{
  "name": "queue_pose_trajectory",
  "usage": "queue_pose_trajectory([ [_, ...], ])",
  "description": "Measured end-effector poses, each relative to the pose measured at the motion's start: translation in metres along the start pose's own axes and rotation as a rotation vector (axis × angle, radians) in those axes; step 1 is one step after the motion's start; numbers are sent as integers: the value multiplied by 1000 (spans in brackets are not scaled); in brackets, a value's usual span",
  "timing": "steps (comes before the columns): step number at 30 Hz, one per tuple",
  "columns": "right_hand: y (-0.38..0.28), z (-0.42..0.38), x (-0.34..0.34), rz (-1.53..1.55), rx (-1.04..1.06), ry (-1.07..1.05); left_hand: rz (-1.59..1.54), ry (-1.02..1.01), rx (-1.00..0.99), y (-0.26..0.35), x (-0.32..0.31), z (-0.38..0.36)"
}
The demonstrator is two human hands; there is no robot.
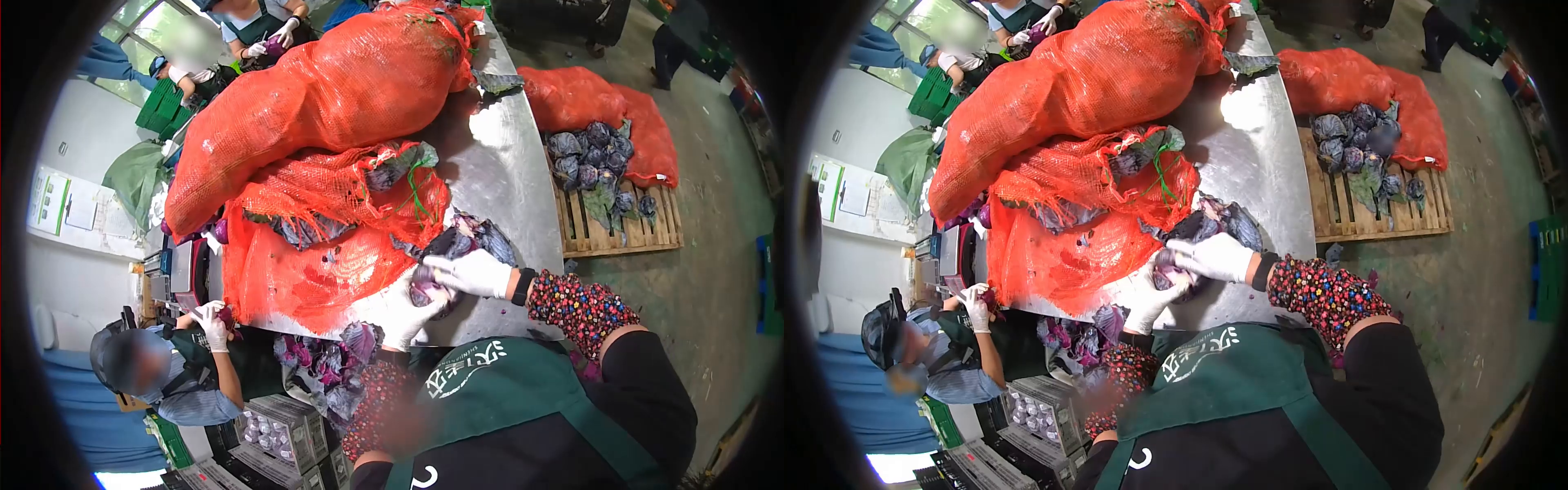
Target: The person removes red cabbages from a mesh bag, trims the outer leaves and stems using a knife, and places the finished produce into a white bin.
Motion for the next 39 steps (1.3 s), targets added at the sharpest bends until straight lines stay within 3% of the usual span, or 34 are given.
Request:
queue_pose_trajectory([
  [1,14,9,-2,-112,101,201,226,106,-190,6,-2,-3],
  [2,31,15,-4,-225,202,402,417,123,-195,-5,-3,-7],
  [4,56,23,0,-327,35,285,792,48,-176,26,-12,-10],
  [5,70,28,-5,-327,3,258,806,37,-205,25,-14,-9],
  [6,78,28,-3,-192,-98,244,810,34,-208,25,-17,-9],
  [8,66,15,14,-71,-229,312,285,172,-114,15,-19,-15],
  [11,45,-6,7,110,-213,413,127,287,-73,23,-24,-18],
  [12,30,-17,7,189,-221,314,28,307,-7,26,-26,-20],
  [14,7,-37,-16,25,-15,411,153,331,10,24,-26,-16],
  [16,0,-48,-40,166,-184,164,73,317,90,35,-27,-13],
  [17,-2,-52,-45,149,-183,146,102,410,19,42,-32,-14],
  [21,-3,-59,-45,166,-177,194,137,321,-5,43,-36,-10],
  [24,-2,-56,-46,82,-244,139,385,379,-130,89,-44,-11],
  [26,12,-53,-45,6,-153,246,158,83,279,127,-52,-8],
  [28,51,-41,-59,-84,-246,307,199,141,169,129,-58,-9],
  [29,54,-45,-52,-84,-143,449,243,205,62,130,-59,-9],
  [30,55,-47,-52,-83,-142,452,246,206,62,124,-56,-7],
  [32,29,-60,-30,-1,-73,297,-154,98,180,88,-56,0],
  [33,24,-60,-31,222,-248,136,-156,92,191,71,-57,0],
  [34,17,-60,-37,64,-57,248,56,247,31,63,-55,1],
  [35,17,-60,-45,78,-133,188,265,403,-137,58,-54,3],
  [38,16,-52,-41,93,-230,97,267,378,-96,41,-50,12],
  [39,16,-47,-39,7,-153,195,272,365,-72,36,-47,12],
])
Point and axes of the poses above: each hand's wrist, its own z-axis towards the middle knuckle, its own x-axis out of the back of the hand, y = z × x, the point moved 3 cm from there along z, towards the middle knuckle, and after that the axes turned 11 degrees about -y, right-handed, at the moved point
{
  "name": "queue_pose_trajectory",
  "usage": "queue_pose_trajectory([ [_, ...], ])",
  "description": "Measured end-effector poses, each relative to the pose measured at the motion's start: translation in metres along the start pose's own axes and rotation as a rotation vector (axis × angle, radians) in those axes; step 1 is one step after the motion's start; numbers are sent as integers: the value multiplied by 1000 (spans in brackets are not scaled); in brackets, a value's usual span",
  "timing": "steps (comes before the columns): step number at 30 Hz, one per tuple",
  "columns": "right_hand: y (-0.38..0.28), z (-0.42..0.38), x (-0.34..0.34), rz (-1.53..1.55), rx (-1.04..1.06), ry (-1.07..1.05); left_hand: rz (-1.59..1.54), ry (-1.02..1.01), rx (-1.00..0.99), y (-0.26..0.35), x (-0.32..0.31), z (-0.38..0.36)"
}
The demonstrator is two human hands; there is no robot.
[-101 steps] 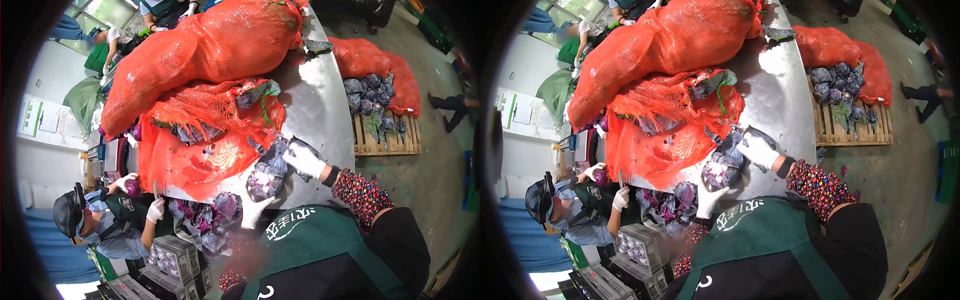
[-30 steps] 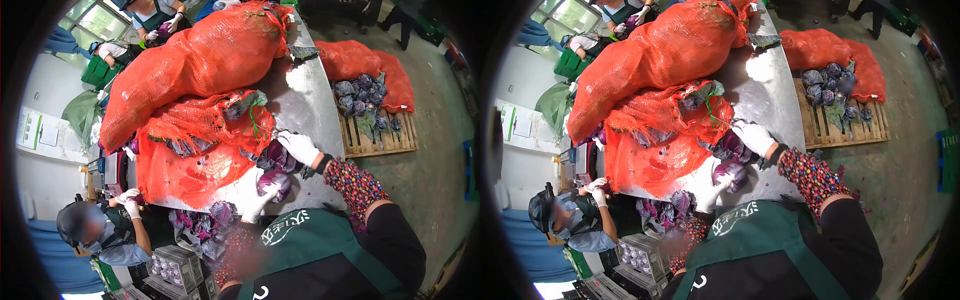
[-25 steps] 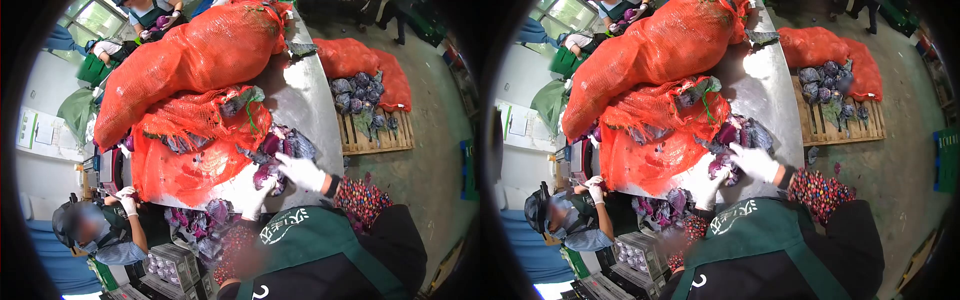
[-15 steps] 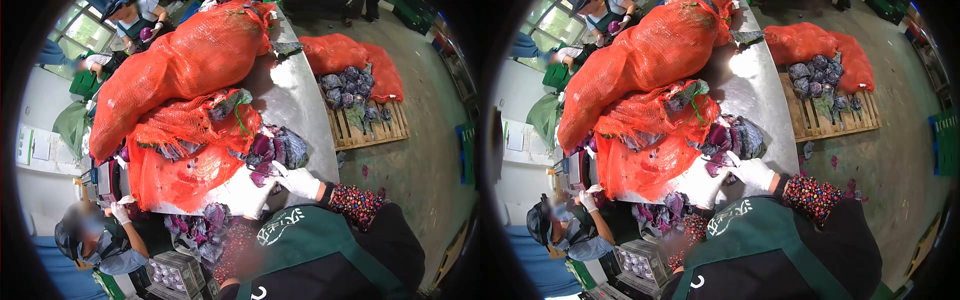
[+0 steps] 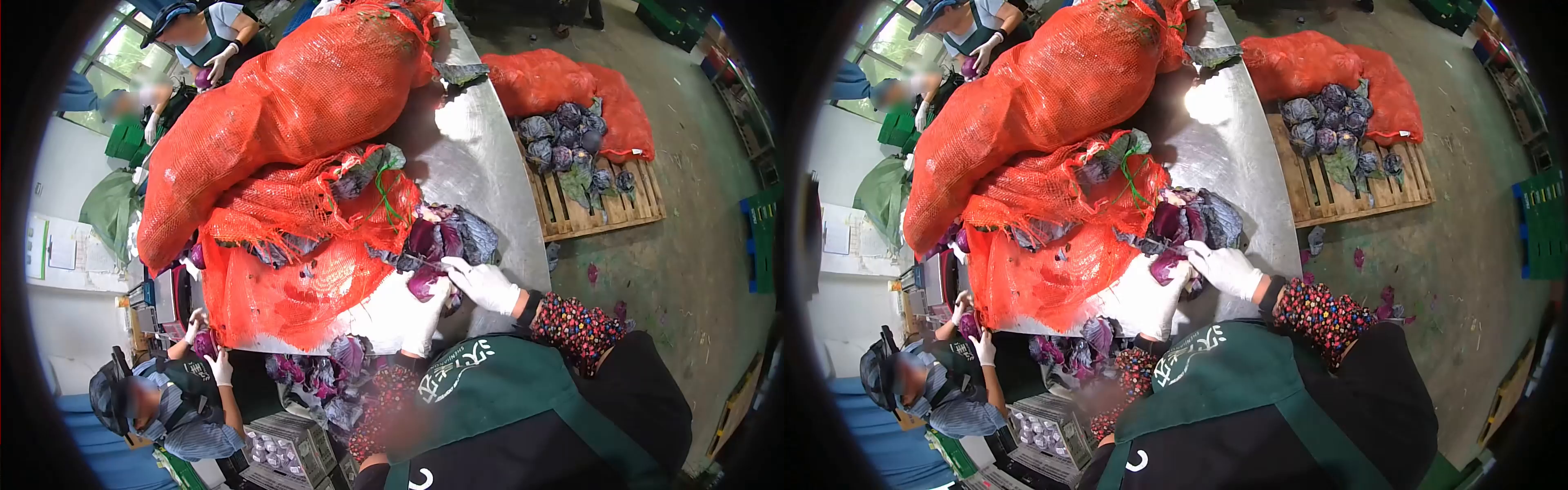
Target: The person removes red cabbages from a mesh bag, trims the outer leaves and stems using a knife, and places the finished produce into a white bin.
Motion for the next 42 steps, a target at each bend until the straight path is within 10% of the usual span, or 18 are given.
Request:
queue_pose_trajectory([
  [12,66,53,-28,-28,-137,-27,-18,-86,-57,-16,-4,-34],
  [19,62,85,-40,20,-189,111,-617,-192,329,-87,31,-73],
  [25,-24,25,10,227,-35,-255,-262,-88,-85,-34,41,-41],
  [35,-33,27,4,232,209,-18,-384,-32,137,-71,30,-42],
  [38,-13,41,-14,297,139,-78,181,22,-237,-26,41,-37],
  [42,20,57,-42,356,-19,-32,461,-68,-243,-43,43,-50],
])
Point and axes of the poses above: each hand's wrist, its own z-axis towards the middle knuckle, its own x-axis out of the back of the hand, y = z × x, the point moved 3 cm from there along z, towards the middle knuckle, and after that the axes turned 11 degrees about -y, right-handed, at the moved point
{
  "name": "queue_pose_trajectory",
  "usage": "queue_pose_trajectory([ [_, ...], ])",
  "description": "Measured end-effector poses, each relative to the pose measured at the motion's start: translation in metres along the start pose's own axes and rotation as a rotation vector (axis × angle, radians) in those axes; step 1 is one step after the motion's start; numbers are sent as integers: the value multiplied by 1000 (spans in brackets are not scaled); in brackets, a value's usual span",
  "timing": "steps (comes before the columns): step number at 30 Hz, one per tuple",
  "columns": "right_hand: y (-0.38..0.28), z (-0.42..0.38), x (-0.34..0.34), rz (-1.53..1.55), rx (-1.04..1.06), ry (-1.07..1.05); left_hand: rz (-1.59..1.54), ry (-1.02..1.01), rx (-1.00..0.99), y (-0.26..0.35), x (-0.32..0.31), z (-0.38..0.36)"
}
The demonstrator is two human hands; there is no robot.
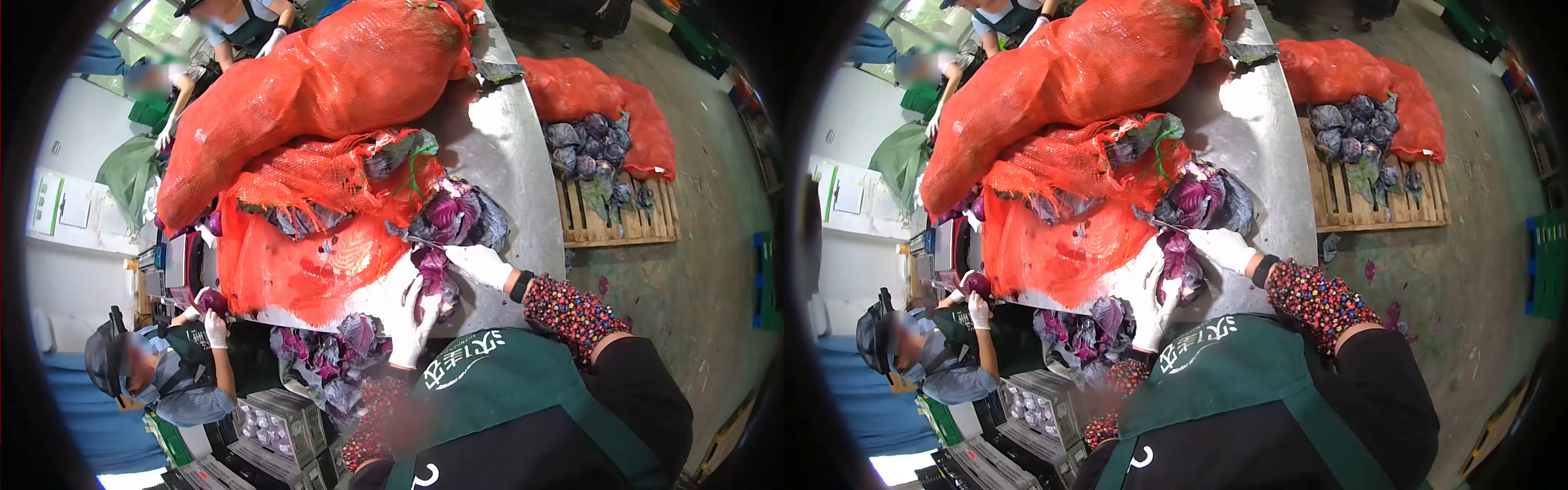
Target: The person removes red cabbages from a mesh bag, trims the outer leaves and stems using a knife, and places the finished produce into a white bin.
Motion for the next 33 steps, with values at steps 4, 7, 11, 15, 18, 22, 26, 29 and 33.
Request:
queue_pose_trajectory([
  [4,-7,16,-7,-141,-48,-33,-442,69,179,-9,-4,-13],
  [7,-30,12,-2,-85,-126,-42,-432,126,236,-29,-10,-8],
  [11,-42,-19,-1,-43,-10,70,-131,203,251,-30,-13,-2],
  [15,-55,-40,3,-91,-100,-181,44,258,249,-14,-20,7],
  [18,-55,-44,1,86,39,-89,97,198,231,-6,-14,9],
  [22,-62,-42,10,94,-78,-141,206,187,224,7,-9,17],
  [26,-35,-31,3,-234,51,-28,172,161,284,19,-14,26],
  [29,-19,-17,14,-185,-44,-65,200,198,311,30,-11,31],
  [33,-22,-14,16,-283,78,62,-22,236,291,-11,-27,17],
])
Point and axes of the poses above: each hand's wrist, its own z-axis towards the middle knuckle, its own x-axis out of the back of the hand, y = z × x, the point moved 3 cm from there along z, towards the middle knuckle, and after that the axes turned 11 degrees about -y, right-handed, at the moved point
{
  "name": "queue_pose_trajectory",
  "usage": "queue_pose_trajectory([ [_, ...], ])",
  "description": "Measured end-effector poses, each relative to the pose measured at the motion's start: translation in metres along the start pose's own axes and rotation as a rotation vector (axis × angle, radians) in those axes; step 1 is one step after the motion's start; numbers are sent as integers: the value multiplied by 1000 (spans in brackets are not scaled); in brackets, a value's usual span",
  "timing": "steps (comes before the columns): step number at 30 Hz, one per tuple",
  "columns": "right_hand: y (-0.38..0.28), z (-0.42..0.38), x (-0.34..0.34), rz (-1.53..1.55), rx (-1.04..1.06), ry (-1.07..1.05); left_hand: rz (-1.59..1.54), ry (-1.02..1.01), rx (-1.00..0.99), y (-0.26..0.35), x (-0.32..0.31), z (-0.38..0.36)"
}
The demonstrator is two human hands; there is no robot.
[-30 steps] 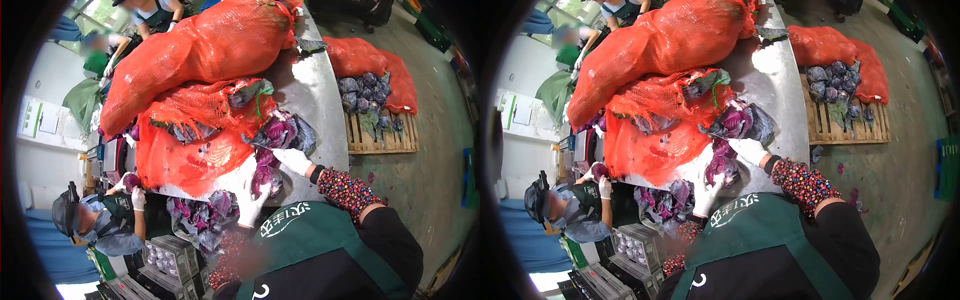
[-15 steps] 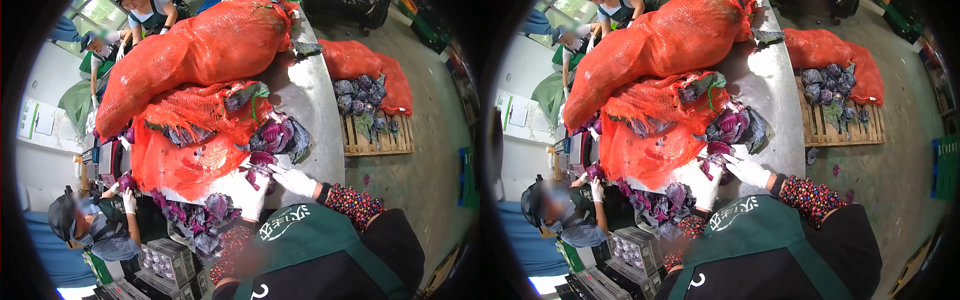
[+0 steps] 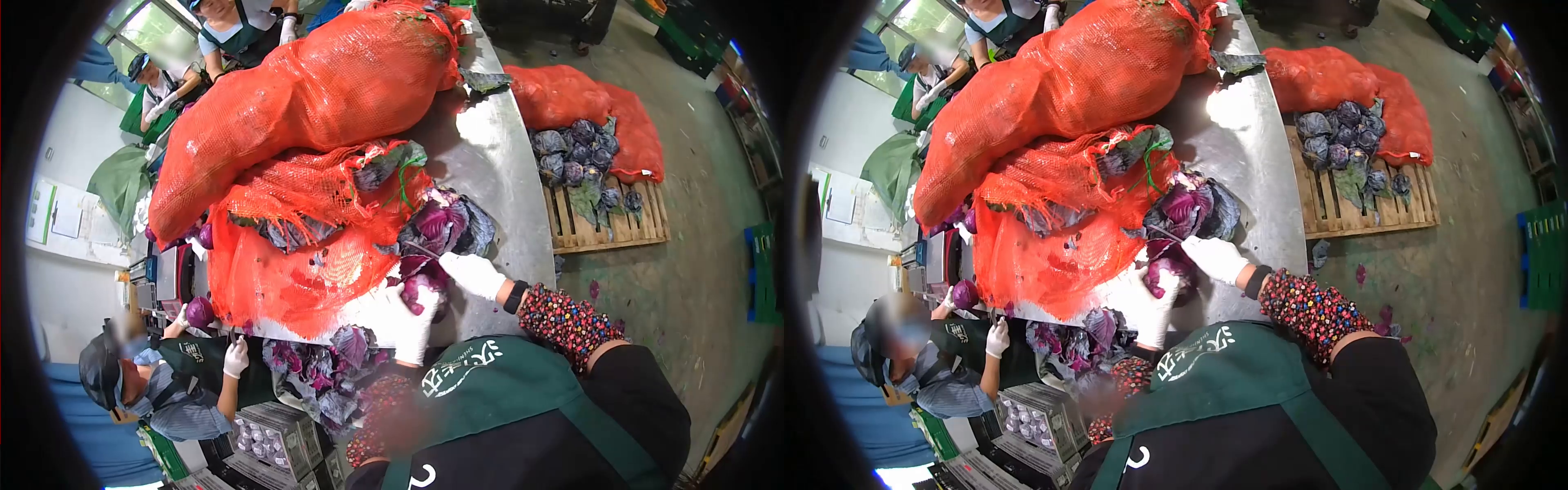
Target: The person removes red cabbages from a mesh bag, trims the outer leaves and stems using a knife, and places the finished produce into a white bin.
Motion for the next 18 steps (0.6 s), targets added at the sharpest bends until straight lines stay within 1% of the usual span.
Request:
queue_pose_trajectory([
  [1,-9,2,3,146,-172,-31,-30,-5,-44,3,9,-2],
  [2,-19,2,5,170,-98,106,-55,-7,-83,5,20,-6],
  [3,-21,7,0,138,-103,91,-14,19,-202,-4,24,-8],
  [4,-24,12,-4,106,-106,77,-3,27,-192,-11,22,-14],
  [6,-21,26,-7,129,-240,-30,-87,-14,-120,-20,15,-25],
  [7,-17,34,-10,84,-246,-9,-155,-9,-76,-22,11,-27],
  [8,-16,38,-11,92,-243,-4,-148,-5,-79,-24,11,-28],
  [10,0,50,-25,77,-232,45,-79,-61,-28,-17,13,-32],
  [11,13,55,-33,106,-241,26,34,-2,-164,-6,19,-37],
  [12,14,56,-29,101,-238,38,-35,-34,-181,-2,20,-44],
  [14,12,58,-33,115,-286,-36,-85,-4,-244,-6,20,-57],
  [15,13,57,-36,115,-233,-1,-120,-107,-156,-2,28,-59],
  [16,8,56,-28,117,-230,0,-116,-105,-156,8,41,-54],
  [18,-1,50,-19,144,-205,-95,127,-312,-313,29,56,-36],
])
Point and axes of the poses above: each hand's wrist, its own z-axis towards the middle knuckle, its own x-axis out of the back of the hand, y = z × x, the point moved 3 cm from there along z, towards the middle knuckle, and after that the axes turned 11 degrees about -y, right-handed, at the moved point
